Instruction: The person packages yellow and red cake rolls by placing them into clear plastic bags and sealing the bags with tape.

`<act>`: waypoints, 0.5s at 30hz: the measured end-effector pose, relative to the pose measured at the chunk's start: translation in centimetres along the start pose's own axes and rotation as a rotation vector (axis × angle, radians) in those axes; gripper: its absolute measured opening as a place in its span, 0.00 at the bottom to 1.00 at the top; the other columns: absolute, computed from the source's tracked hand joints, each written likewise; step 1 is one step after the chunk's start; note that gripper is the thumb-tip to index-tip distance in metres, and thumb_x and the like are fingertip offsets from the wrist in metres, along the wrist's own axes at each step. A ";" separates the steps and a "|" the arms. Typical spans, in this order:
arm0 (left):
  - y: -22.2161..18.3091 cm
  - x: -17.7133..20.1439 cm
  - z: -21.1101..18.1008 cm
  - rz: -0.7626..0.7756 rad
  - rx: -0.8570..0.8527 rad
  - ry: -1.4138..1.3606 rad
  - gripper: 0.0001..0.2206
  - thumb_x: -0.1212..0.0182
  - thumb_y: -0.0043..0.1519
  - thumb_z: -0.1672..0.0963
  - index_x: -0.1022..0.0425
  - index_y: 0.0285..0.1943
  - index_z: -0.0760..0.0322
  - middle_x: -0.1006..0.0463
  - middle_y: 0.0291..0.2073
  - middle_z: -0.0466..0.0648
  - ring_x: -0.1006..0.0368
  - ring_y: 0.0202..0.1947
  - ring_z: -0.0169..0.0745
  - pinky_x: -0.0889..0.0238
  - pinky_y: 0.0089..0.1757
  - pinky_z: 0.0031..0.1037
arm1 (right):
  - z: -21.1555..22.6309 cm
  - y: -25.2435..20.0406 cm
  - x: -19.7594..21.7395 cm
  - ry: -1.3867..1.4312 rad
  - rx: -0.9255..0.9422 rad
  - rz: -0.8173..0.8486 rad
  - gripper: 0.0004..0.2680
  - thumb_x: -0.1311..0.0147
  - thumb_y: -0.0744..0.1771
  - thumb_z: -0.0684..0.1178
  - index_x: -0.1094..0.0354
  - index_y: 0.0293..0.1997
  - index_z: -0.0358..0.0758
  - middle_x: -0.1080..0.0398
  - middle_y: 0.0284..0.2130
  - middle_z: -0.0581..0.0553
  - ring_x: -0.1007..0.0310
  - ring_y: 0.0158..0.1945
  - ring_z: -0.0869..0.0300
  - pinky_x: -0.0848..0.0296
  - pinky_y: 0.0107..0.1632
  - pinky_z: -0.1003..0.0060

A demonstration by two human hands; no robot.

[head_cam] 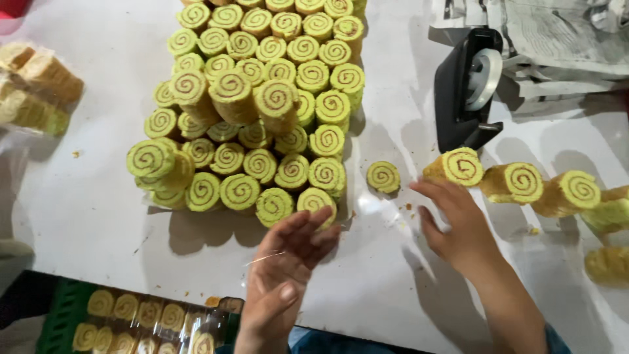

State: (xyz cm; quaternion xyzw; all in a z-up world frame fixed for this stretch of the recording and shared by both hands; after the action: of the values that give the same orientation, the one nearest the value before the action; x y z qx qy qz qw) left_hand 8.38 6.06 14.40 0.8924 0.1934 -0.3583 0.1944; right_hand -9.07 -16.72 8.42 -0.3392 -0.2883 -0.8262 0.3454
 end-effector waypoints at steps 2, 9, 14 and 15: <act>0.1 0.0 -1.0 0.024 -0.011 0.021 0.40 0.23 0.65 0.48 0.44 0.77 0.74 0.39 0.74 0.72 0.34 0.70 0.67 0.44 0.69 0.51 | -0.6 2.5 -3.0 -0.208 0.159 0.131 0.24 0.43 0.64 0.41 0.35 0.69 0.49 0.37 0.68 0.40 0.39 0.71 0.45 0.41 0.71 0.51; 0.4 -0.1 0.2 0.146 0.121 0.015 0.42 0.44 0.67 0.39 0.47 0.79 0.72 0.41 0.76 0.66 0.35 0.70 0.61 0.46 0.70 0.48 | -0.9 7.8 -8.3 -0.458 -0.060 0.748 0.33 0.37 0.63 0.41 0.49 0.78 0.61 0.60 0.81 0.43 0.59 0.81 0.42 0.39 0.71 0.40; 0.6 0.4 2.0 0.119 0.139 -0.021 0.43 0.40 0.65 0.40 0.46 0.79 0.72 0.39 0.74 0.68 0.36 0.70 0.67 0.48 0.70 0.52 | -2.4 8.0 -8.9 -0.372 -0.036 0.612 0.12 0.45 0.62 0.42 0.32 0.48 0.53 0.35 0.46 0.48 0.34 0.55 0.48 0.27 0.36 0.47; 0.7 0.6 2.3 0.120 0.142 -0.011 0.43 0.40 0.65 0.40 0.46 0.79 0.70 0.38 0.73 0.69 0.35 0.69 0.66 0.48 0.70 0.53 | -2.8 7.8 -8.8 -0.366 -0.050 0.577 0.16 0.39 0.61 0.46 0.34 0.53 0.53 0.37 0.48 0.47 0.35 0.55 0.49 0.26 0.38 0.46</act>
State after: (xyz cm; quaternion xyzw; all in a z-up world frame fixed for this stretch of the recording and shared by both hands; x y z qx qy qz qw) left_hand 7.79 4.48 12.53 0.9120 0.1127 -0.3637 0.1525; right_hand 0.56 -20.07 1.93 -0.5579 -0.2174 -0.6267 0.4988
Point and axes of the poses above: each hand's wrist, its own y-axis towards the middle knuckle, its own x-axis out of the back of the hand, z = x × y, the point moved 5 cm from there along y, towards the middle knuckle
